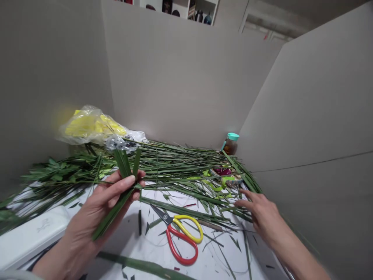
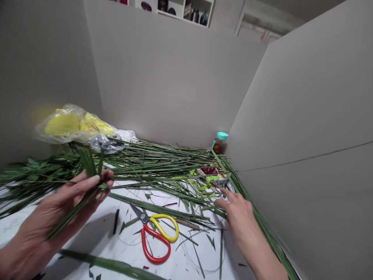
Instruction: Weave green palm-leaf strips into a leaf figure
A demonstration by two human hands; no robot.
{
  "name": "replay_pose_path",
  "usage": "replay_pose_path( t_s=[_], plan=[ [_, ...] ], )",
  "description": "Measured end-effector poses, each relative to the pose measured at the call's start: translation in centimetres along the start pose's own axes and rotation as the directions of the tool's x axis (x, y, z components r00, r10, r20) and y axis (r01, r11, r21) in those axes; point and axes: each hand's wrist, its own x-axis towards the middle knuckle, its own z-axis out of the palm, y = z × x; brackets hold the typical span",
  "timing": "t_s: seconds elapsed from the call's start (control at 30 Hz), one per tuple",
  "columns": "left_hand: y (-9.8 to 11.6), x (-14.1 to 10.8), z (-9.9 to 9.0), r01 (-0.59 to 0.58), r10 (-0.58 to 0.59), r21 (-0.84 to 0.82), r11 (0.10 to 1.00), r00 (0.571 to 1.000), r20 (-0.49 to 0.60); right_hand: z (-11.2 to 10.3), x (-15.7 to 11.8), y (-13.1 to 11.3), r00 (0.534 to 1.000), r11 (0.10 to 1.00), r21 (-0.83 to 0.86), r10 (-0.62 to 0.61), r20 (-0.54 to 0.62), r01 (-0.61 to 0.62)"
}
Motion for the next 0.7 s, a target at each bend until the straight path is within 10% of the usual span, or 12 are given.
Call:
replay_pose_path(
  t_s=[0.13,0.33,0.7],
  plan=[
    [-1.6,-0.1,-0.4,-0.002,-0.012,0.069,0.998,0.980,0.197,-0.3,-0.8,-4.1,0.989,0.993,0.087,-0.075,-0.127,0.086],
    [-3.1,-0.8,-0.9,-0.016,-0.069,0.205,0.979,0.913,0.402,2.1,-3.3,-12.1,0.907,0.880,0.388,-0.370,0.201,0.273],
    [-2.6,-1.5,-1.0,-0.084,-0.034,0.259,0.962,0.908,0.418,1.3,-4.3,-13.8,0.954,0.760,0.643,-0.254,0.158,0.096]
  ],
)
